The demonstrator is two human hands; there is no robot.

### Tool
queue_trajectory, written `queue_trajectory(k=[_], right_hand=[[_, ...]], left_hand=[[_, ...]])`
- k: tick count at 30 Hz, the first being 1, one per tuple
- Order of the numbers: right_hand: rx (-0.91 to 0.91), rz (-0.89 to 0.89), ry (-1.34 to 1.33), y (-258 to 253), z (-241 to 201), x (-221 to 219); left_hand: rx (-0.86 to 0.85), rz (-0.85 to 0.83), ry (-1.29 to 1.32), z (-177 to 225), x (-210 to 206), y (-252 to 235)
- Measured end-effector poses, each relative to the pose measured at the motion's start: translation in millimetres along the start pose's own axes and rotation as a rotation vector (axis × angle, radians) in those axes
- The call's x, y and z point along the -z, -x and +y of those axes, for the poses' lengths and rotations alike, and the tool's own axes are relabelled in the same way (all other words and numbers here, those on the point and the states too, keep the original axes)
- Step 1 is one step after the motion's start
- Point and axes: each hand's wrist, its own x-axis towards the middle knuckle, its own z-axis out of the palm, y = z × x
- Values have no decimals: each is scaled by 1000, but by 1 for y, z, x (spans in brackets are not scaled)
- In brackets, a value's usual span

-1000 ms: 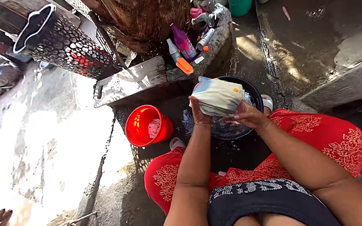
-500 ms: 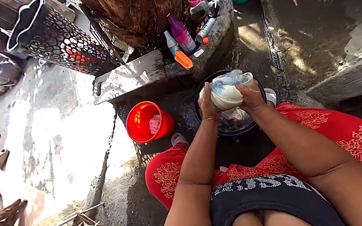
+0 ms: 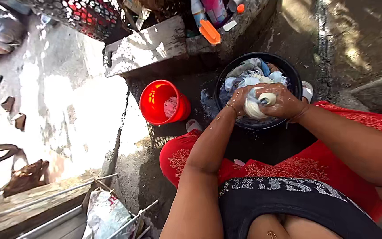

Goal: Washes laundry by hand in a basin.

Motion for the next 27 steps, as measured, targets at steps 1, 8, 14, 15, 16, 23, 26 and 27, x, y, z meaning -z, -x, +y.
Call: queue_trajectory(k=[1,8,14,15,16,23,26,27], right_hand=[[-27,-8,24,3,8,-1],[-809,77,59,41,102,10],[-1172,-384,462,118,142,-36],[-1177,-480,514,122,141,-42],[-1179,-545,557,123,141,-46],[-887,-415,257,89,137,-2],[-655,-249,27,62,95,28],[-594,-219,-44,56,80,37]], left_hand=[[-17,70,-52,1,7,0],[-408,765,-334,55,116,35],[-248,1222,-757,60,230,71],[-198,1202,-784,51,243,69],[-133,1159,-817,44,247,66],[-209,208,-1163,12,133,16],[-332,-128,-1106,-33,77,-10],[-344,-190,-1077,-43,61,-15]])
